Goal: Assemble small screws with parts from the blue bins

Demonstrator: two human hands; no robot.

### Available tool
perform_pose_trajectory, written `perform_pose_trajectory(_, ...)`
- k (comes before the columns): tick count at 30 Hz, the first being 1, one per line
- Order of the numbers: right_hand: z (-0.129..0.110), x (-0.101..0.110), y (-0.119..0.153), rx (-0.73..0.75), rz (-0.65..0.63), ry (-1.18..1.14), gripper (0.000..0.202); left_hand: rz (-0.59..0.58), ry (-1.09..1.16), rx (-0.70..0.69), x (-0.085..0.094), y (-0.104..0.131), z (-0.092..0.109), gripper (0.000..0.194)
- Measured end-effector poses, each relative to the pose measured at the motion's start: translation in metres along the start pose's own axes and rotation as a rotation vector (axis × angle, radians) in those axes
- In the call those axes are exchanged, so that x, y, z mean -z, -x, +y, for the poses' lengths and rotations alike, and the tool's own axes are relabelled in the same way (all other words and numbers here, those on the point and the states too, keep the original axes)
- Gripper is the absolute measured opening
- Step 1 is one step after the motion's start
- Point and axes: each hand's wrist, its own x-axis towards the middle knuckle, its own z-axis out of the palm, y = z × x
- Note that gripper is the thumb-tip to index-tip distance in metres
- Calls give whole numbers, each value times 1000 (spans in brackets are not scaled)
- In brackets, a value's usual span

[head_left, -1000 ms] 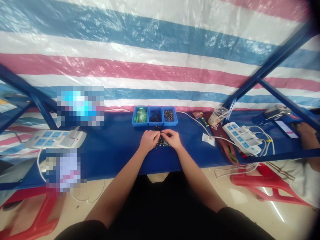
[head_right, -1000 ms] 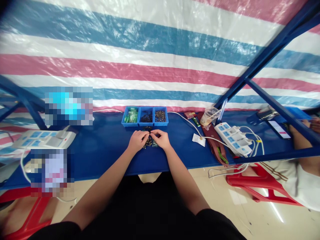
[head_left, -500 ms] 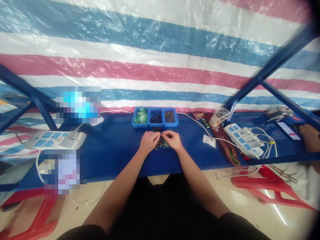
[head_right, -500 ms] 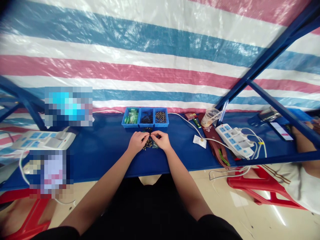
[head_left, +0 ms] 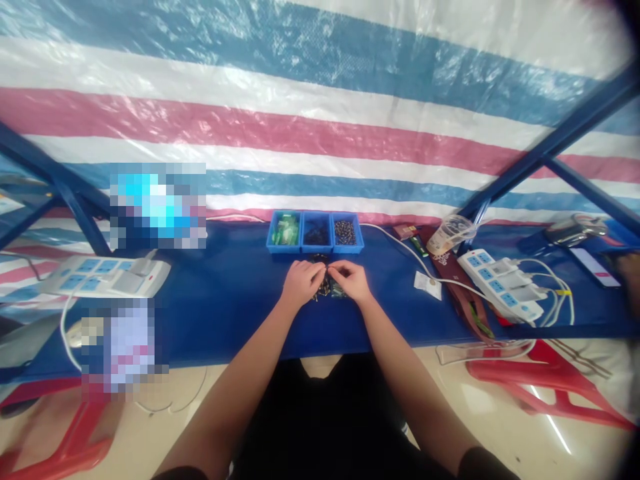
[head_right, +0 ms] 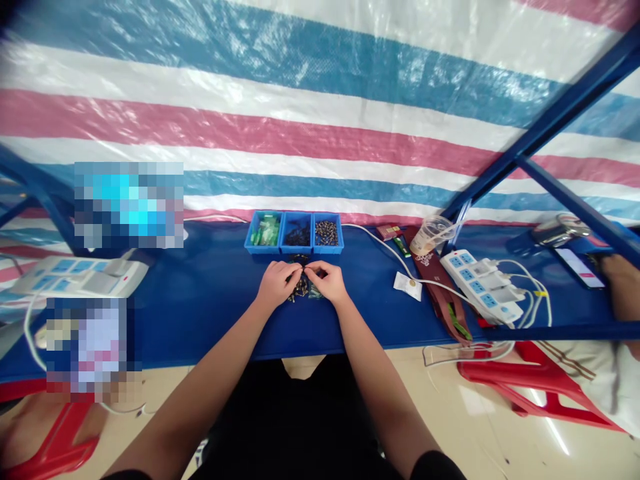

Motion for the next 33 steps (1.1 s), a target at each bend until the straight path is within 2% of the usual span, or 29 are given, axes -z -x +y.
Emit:
perform_pose_trajectory(9,1,0,0,10,-1,16,30,1,-12,-19,2,-2,2,27)
perform_pose_trajectory(17,4,0,0,11,16,15,30,54,27,4,1,-1,0,27)
perform_pose_trajectory(24,0,0,0,14,10,16,33,7,72,4,-2,-3,0,28)
perform_pose_trajectory(33,4,0,-2,14,3,-38,31,27,46,17,-2,-3,1,24)
